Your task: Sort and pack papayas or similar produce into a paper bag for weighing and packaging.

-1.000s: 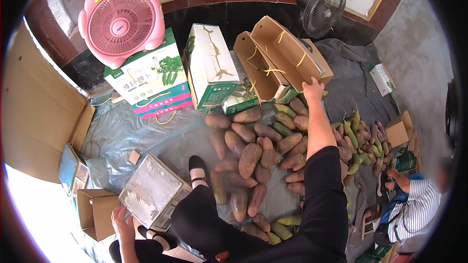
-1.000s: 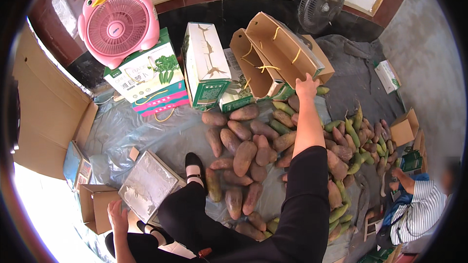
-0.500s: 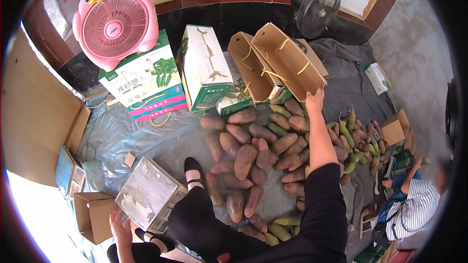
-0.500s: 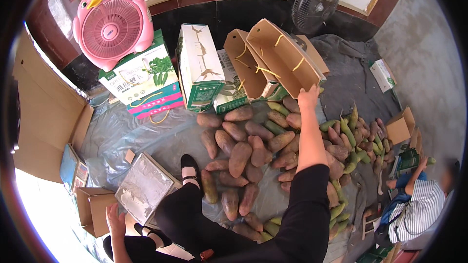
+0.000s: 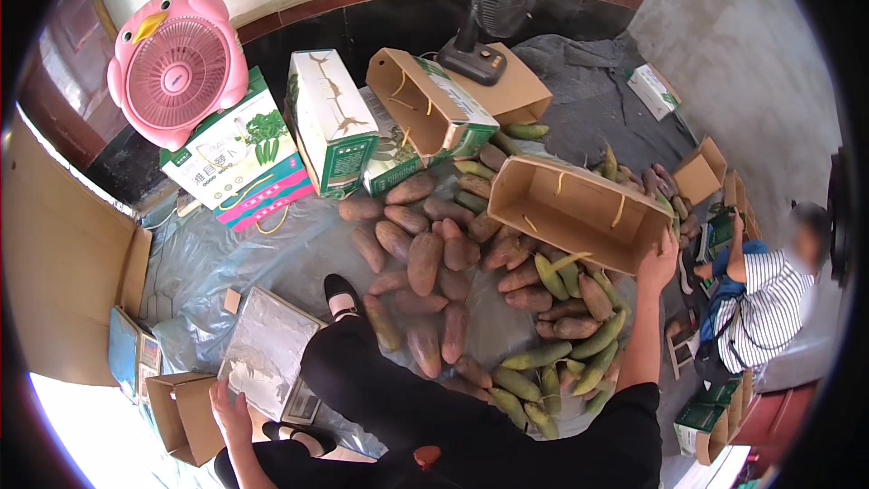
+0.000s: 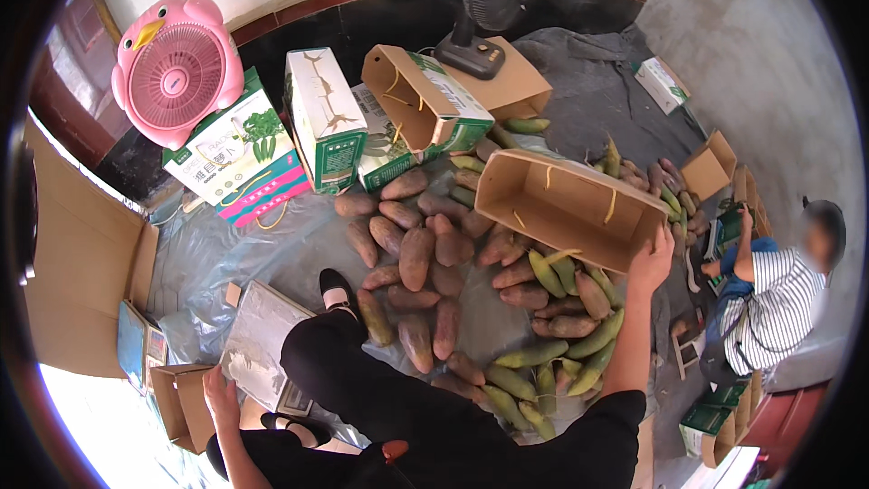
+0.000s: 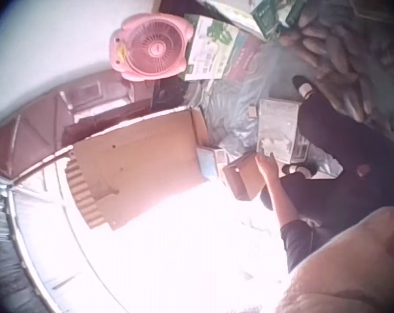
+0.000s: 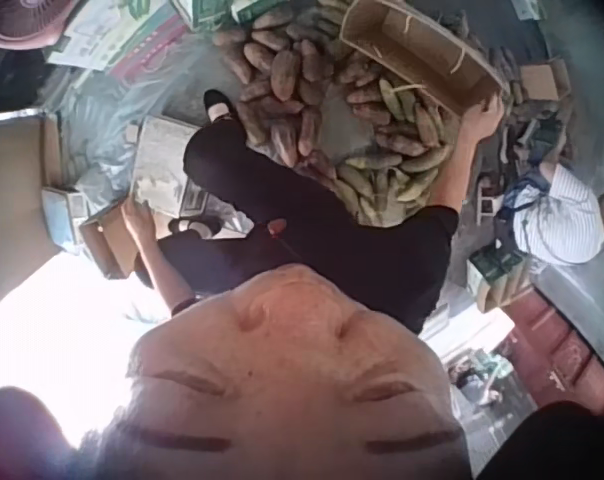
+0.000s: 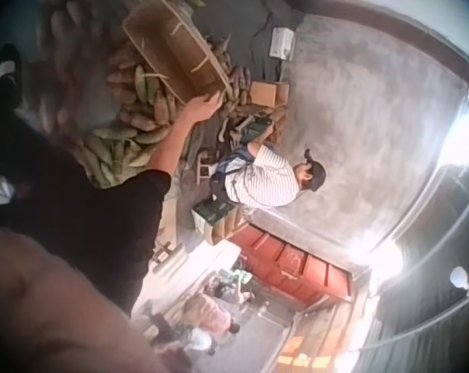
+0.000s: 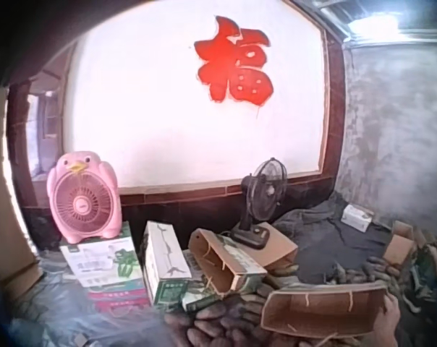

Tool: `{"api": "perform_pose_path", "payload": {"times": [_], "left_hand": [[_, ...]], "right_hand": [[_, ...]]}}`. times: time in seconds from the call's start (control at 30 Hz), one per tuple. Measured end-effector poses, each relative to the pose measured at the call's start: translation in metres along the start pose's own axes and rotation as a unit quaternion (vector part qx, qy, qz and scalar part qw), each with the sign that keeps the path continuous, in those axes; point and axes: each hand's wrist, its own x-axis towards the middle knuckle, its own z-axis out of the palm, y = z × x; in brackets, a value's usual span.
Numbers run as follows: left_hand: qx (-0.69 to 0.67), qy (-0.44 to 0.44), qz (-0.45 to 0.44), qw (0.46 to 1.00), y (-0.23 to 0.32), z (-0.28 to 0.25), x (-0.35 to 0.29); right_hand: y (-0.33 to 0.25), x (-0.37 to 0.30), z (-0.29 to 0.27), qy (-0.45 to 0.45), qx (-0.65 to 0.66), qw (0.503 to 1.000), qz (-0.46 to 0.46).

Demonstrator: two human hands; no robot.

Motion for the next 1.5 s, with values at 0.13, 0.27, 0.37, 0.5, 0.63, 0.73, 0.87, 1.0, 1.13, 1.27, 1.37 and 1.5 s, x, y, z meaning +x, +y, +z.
{"api": "perform_pose_path", "payload": {"times": [0.13,0.27,0.37,0.5,0.63,0.73,0.87,1.0,1.13,1.27,1.37,1.5], "left_hand": [[-0.025,0.018,0.015,0.999,-0.005,0.004,-0.002],[-0.021,0.031,0.012,0.999,0.001,-0.006,-0.009],[-0.04,0.04,0.019,0.998,0.002,-0.012,-0.014],[-0.057,0.054,-0.004,0.997,-0.006,-0.019,-0.025],[-0.094,0.058,-0.027,0.993,-0.003,-0.025,-0.028],[-0.115,0.072,-0.021,0.99,-0.012,-0.024,-0.031],[-0.14,0.098,-0.027,0.985,-0.017,-0.024,-0.037],[-0.16,0.101,-0.037,0.981,-0.01,-0.033,-0.036],[-0.092,0.155,0.006,0.984,-0.006,-0.045,-0.04],[-0.023,0.196,0.095,0.976,0.011,-0.067,-0.046],[0.002,0.179,0.101,0.979,0.017,-0.073,-0.051],[0.039,0.135,0.087,0.986,0.016,-0.067,-0.046]], "right_hand": [[-0.008,0.013,-0.021,0.027,-0.05,0.996,-0.062],[-0.081,0.019,-0.027,0.016,-0.052,0.986,-0.16],[-0.128,0.035,-0.017,0.007,-0.051,0.969,-0.242],[-0.202,0.045,-0.009,-0.06,-0.111,0.953,-0.276],[-0.272,0.046,-0.034,-0.069,-0.091,0.94,-0.321],[-0.318,0.041,-0.048,-0.056,-0.037,0.927,-0.37],[-0.384,0.018,-0.06,-0.044,0.082,0.897,-0.432],[-0.448,-0.02,-0.054,-0.034,0.197,0.837,-0.509],[-0.505,-0.086,-0.039,-0.101,0.294,0.79,-0.528],[-0.539,-0.152,-0.024,-0.257,0.348,0.752,-0.498],[-0.55,-0.191,0.001,-0.367,0.341,0.728,-0.468],[-0.537,-0.239,0.076,-0.462,0.371,0.686,-0.422]]}}
